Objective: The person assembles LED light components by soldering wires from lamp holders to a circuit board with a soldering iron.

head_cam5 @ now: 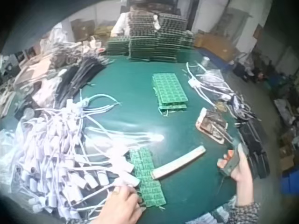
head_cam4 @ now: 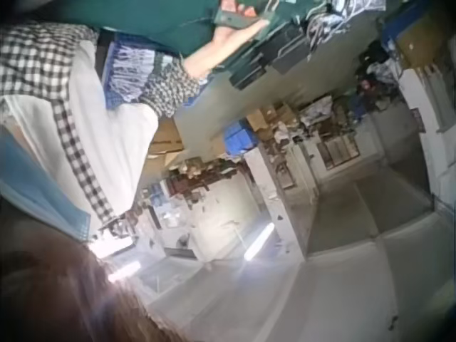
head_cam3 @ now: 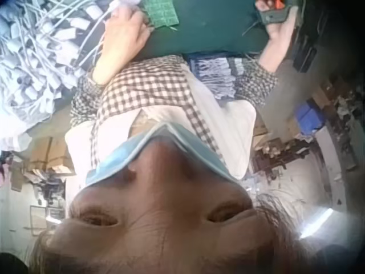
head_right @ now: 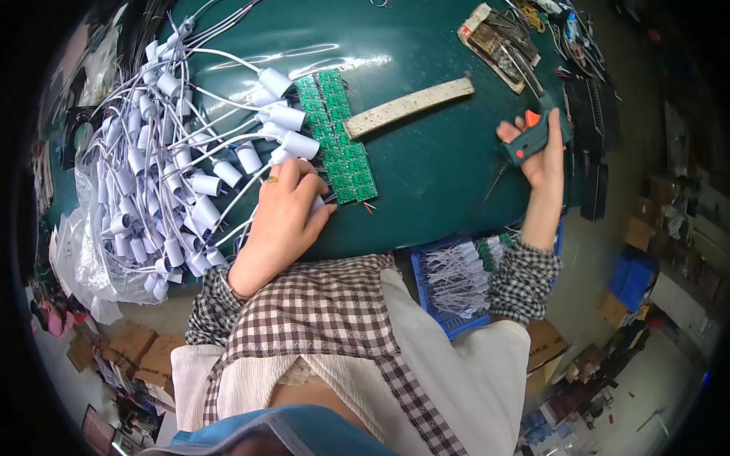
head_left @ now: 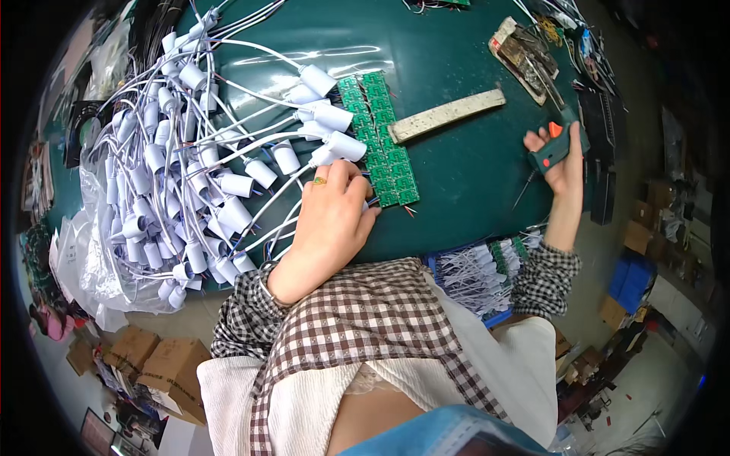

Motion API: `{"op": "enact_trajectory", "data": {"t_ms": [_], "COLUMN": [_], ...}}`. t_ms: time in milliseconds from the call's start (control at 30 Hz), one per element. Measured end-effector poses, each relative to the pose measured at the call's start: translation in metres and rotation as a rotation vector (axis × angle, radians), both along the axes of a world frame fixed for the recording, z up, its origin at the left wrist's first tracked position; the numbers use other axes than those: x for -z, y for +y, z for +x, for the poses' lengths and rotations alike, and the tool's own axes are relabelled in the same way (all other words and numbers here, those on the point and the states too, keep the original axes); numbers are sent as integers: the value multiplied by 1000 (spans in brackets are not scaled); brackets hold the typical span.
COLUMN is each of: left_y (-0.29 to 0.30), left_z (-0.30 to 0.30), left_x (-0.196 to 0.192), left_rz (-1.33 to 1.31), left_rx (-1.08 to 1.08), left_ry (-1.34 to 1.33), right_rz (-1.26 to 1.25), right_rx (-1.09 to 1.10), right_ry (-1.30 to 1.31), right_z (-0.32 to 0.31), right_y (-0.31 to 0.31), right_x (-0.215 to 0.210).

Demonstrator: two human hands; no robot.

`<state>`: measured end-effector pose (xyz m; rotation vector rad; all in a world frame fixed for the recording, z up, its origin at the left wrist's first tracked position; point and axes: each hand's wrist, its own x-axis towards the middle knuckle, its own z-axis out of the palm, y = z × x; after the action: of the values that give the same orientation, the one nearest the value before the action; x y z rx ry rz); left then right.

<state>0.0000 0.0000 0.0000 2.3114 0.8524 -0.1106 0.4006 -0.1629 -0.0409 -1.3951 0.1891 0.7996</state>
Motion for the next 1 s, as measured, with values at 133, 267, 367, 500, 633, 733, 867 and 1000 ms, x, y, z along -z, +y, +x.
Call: {"op": "enact_trajectory", "data": {"t_ms": [133,267,367,500,633,733,867,1000], "left_y": [21,57,78,80,72,69,61,58], "left_z": [-8,8,19,20,17,15,13,6], "left_x": [-23,-26,-2,17,14,10,-6,-13], "left_rz": [-56,327,517,539,474,445,361,383], "left_rx": [-78,-133,-142,-71,-131,-140,-160,-163], "left_ry": [-364,-512,-432,-270,-198,-204,-139,-56], "right_rz": [-491,-1080,-594,-200,-103,-79,-86,-109], "right_rx": [-256,-414,-754,-1111,-1211,-1206,-1197,-1199], "right_ry": [-180,-946,-1557,-1760,-1735,-1726,-1730,-1734], "right_z": [-1,-52,-113,-123,-114,-115,-115,-116], "right_y": [-17,5,60,103,106,108,108,107], "right_x": [-39,-83,-70,-22,-10,-11,-12,-12]}}
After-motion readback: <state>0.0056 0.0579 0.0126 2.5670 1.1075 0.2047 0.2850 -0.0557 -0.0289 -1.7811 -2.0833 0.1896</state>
